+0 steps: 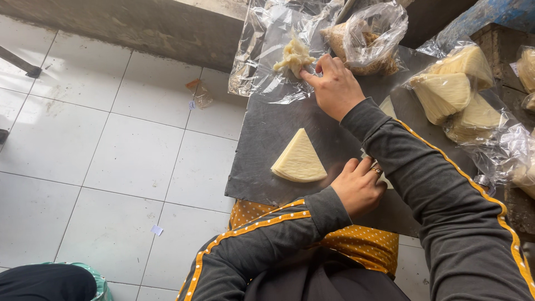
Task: The person sits at a metal table and separates thin, triangular food sheets from a plastic-wrapped stack. They peel individual sheets apart by hand and arrange them into a neat pile on the table.
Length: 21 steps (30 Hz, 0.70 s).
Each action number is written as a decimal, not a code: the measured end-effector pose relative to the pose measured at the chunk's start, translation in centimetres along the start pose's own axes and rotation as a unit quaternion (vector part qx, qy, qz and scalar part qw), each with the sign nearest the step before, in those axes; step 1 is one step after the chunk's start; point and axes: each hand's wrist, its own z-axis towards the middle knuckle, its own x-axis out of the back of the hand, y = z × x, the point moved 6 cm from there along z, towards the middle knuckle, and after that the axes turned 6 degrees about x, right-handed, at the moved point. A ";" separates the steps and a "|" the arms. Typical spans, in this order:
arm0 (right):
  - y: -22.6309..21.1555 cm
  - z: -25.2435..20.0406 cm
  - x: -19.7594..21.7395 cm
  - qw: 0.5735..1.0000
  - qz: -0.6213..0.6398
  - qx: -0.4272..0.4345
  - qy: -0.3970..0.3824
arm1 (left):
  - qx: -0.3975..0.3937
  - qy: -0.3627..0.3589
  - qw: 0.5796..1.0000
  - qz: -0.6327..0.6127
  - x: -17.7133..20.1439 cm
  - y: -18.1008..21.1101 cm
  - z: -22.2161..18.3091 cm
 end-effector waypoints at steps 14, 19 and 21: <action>5.9 -1.6 -4.0 0.841 0.498 -0.205 -0.059 | -0.009 -0.027 1.000 -0.001 -0.2 0.0 0.1; 6.4 -2.5 -2.9 0.713 0.644 -0.276 -0.030 | -0.011 -0.035 0.999 0.001 -0.1 0.1 0.1; 6.2 -3.1 -1.8 0.677 0.678 -0.287 -0.018 | -0.014 -0.031 0.999 0.004 0.1 0.1 0.2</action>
